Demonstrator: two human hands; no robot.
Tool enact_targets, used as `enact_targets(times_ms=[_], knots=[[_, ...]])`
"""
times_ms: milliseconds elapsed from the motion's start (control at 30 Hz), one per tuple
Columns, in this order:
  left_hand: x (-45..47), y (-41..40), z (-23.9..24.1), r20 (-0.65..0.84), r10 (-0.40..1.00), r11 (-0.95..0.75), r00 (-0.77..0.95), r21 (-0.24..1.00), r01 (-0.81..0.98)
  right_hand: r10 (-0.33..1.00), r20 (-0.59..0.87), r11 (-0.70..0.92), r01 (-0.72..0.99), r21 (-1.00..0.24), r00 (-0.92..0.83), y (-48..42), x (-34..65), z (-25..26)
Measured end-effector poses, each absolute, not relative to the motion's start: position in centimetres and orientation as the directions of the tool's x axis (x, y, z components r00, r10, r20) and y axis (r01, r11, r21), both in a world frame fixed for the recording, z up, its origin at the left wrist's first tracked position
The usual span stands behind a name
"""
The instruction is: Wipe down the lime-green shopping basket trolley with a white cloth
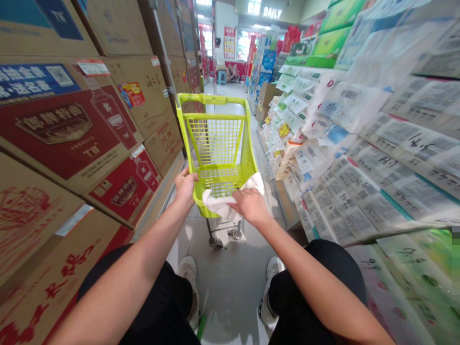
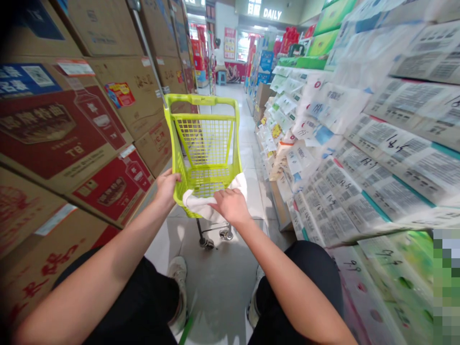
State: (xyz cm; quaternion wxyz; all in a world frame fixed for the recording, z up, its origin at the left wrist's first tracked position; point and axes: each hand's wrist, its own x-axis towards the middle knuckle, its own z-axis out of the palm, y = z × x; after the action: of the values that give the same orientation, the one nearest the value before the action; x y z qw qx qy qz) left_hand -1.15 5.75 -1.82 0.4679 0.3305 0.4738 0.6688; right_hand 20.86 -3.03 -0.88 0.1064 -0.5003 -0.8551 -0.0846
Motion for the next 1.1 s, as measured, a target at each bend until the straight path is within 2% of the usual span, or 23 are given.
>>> enact_targets(times_ms=[233, 333, 500, 700, 833, 1033, 1100], knots=[[4.5, 4.6, -2.5, 0.053, 0.868, -0.131, -0.493, 0.984, -0.124, 0.859, 0.173, 0.485, 0.874, 0.026, -0.482, -3.6, 17.0, -0.3], [4.9, 4.7, -2.7, 0.102, 0.887, -0.138, -0.451, 0.989, -0.047, 0.859, 0.175, 0.487, 0.873, 0.016, -0.482, -3.6, 17.9, -0.1], [2.8, 5.7, -2.2, 0.050, 0.938, -0.110, -0.343, 0.981, -0.157, 0.847, 0.192, 0.506, 0.862, -0.006, -0.496, -3.3, 20.4, 0.0], [0.1, 6.8, -1.7, -0.020, 0.975, -0.044, -0.219, 0.959, -0.282, 0.875, 0.197, 0.446, 0.895, 0.027, -0.442, -3.8, 23.0, 0.0], [1.6, 5.9, -1.5, -0.060, 0.956, -0.049, -0.288, 0.934, -0.355, 0.875, 0.192, 0.447, 0.894, 0.033, -0.445, -4.4, 22.7, -0.2], [7.1, 4.1, -2.7, -0.005, 0.908, -0.115, -0.419, 0.958, -0.261, 0.839, 0.179, 0.519, 0.854, 0.019, -0.514, -4.9, 22.1, 0.0], [8.1, 4.0, -3.9, 0.031, 0.911, -0.123, -0.411, 0.972, -0.199, 0.851, 0.153, 0.507, 0.862, 0.012, -0.503, -5.0, 22.8, 0.3]])
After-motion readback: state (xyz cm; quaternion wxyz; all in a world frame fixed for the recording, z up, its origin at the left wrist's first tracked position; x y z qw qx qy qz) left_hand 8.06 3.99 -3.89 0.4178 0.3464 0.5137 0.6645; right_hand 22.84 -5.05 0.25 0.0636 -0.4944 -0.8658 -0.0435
